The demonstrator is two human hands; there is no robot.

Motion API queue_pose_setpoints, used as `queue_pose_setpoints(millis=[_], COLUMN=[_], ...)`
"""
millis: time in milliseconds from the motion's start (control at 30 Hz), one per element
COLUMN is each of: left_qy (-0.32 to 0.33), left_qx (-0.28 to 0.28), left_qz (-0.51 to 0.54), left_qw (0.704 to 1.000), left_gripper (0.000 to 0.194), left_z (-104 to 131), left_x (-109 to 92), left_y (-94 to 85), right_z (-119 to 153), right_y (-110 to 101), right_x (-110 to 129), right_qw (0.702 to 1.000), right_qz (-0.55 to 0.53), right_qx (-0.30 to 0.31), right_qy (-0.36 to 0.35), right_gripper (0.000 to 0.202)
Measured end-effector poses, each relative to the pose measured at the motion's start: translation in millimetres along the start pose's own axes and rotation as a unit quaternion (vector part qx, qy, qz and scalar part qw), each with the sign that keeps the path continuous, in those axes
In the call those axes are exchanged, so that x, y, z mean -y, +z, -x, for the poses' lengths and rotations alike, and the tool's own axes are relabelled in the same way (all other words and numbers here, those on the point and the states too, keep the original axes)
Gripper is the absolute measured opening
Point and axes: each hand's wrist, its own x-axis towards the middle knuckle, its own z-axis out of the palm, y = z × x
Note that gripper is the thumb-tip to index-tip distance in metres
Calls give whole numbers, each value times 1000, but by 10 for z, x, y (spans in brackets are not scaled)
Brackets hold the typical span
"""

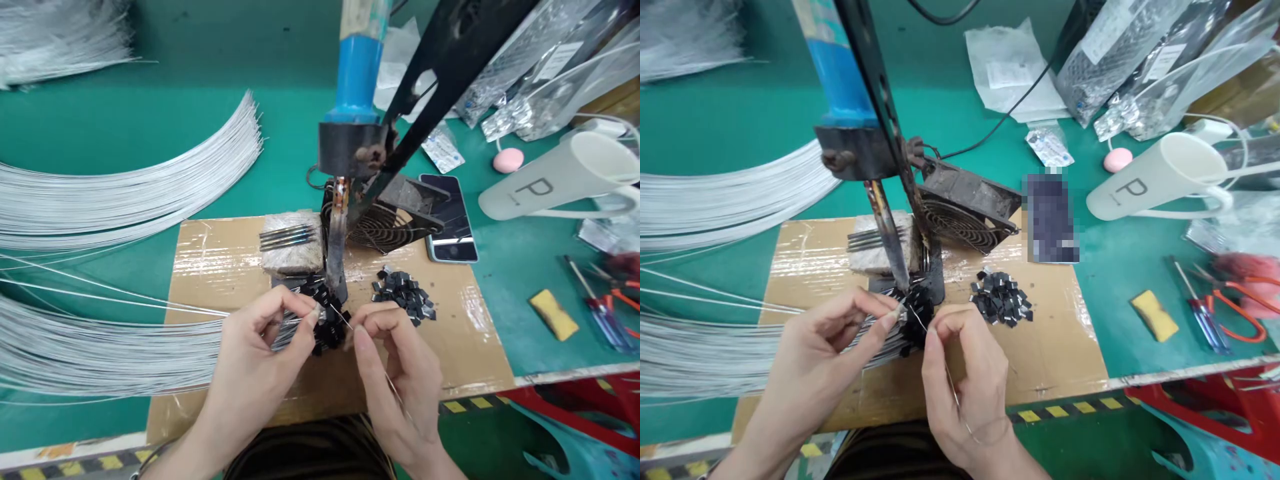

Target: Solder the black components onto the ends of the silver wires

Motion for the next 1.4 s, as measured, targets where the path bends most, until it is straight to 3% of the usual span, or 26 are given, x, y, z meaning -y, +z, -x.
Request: queue_pose_setpoints(millis=[300, 900, 1400], left_qy=[15, 47, 48], left_qx=[-10, -28, -31], left_qz=[-7, 20, 25], left_qw=[1000, 998, 998], left_gripper=[12, 13, 14], left_z=[-42, -155, -141], left_x=[6, -95, -124], left_y=[47, 71, 71], right_z=[4, -188, -191], right_y=[-17, -10, -8], right_x=[22, 73, 95], right_qw=[993, 991, 989], right_qz=[-101, -127, -140], right_qx=[29, -3, -12], right_qy=[47, 51, 36], right_gripper=[19, 20, 19])
